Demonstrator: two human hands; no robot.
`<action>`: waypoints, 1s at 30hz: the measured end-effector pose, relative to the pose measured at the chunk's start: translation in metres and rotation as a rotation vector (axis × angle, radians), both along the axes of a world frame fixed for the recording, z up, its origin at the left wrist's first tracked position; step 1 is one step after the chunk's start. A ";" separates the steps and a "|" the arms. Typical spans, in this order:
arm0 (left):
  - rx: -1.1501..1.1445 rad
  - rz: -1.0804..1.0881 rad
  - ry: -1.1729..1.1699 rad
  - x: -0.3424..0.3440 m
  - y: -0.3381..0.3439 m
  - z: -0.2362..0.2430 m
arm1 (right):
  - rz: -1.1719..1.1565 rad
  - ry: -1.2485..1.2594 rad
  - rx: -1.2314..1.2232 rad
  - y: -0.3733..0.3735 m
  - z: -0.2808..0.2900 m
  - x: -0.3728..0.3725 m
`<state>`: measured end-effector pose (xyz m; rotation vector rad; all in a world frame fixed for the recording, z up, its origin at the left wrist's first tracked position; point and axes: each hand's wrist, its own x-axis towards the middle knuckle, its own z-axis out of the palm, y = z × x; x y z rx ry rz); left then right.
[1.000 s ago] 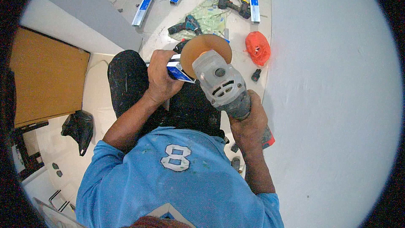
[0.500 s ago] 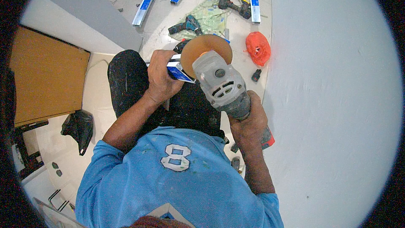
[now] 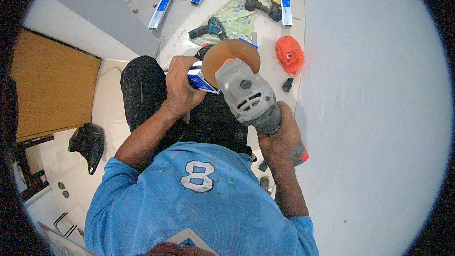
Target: The person measures and marks a metal profile with a tape measure and marker, then uses a metal ruler to draw a straight line. They cut the profile with an angle grinder and smooth the cut edge with the same tool.
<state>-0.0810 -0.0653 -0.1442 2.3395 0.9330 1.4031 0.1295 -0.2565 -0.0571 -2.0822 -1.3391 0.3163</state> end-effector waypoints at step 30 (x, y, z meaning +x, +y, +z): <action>0.016 -0.065 0.100 -0.008 -0.015 0.011 | -0.186 0.193 -0.137 -0.017 0.019 0.016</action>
